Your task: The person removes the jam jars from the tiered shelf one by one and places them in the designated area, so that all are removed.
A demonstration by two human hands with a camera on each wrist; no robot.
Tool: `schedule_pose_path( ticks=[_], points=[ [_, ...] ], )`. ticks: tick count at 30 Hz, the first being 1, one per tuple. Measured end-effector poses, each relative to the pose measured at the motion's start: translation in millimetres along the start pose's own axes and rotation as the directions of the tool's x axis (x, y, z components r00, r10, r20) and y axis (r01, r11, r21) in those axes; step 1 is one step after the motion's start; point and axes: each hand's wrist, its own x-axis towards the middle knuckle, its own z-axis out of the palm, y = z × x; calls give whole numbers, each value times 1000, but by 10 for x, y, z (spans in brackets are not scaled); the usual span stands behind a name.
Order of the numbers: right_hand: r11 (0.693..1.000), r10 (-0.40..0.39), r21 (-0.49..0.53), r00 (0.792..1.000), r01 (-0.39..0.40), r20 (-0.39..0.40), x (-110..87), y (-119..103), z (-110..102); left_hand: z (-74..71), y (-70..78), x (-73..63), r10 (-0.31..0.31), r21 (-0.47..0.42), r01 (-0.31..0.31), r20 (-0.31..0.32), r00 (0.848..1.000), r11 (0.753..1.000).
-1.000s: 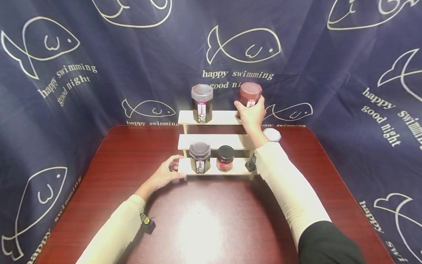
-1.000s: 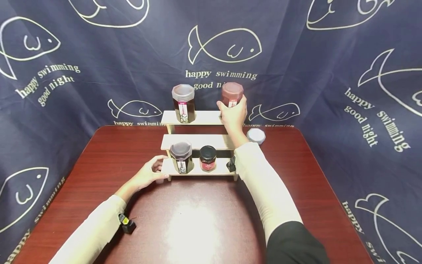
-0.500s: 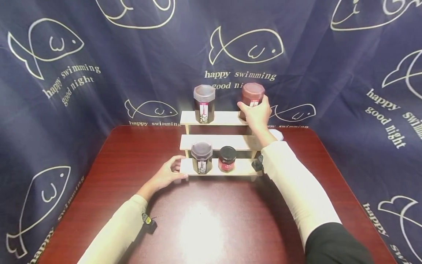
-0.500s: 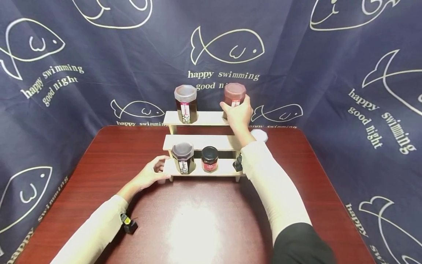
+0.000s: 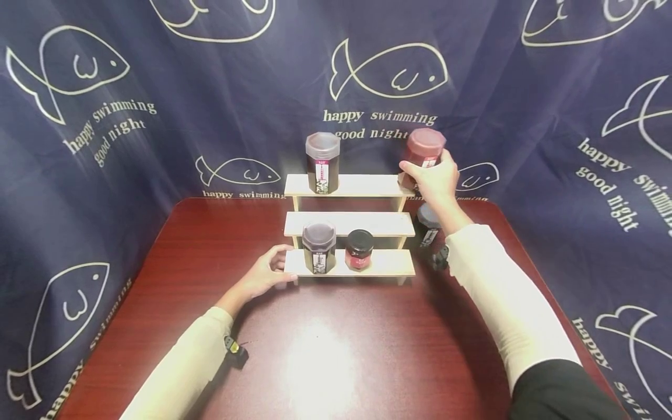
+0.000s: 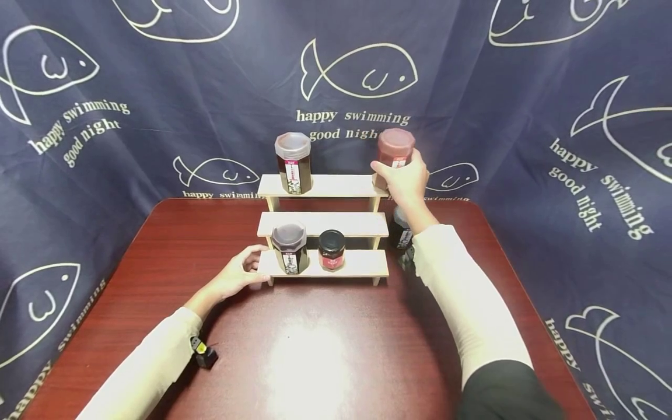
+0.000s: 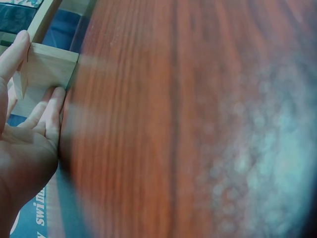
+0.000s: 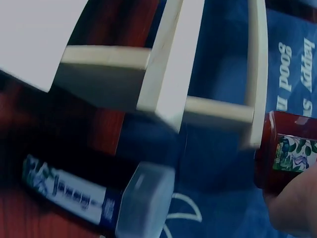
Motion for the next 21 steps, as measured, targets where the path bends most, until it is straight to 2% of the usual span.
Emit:
schedule_pose_path(
  ticks=[9, 21],
  points=[
    [987, 61, 153, 996, -51, -62, 90, 256, -359, 9, -43, -11, 17, -3, -17, 13, 1000, 1000],
    [980, 197, 47, 976, -193, -94, 112, 658, -762, -16, -21, 5, 25, 12, -25, 15, 1000, 1000]
  ],
)
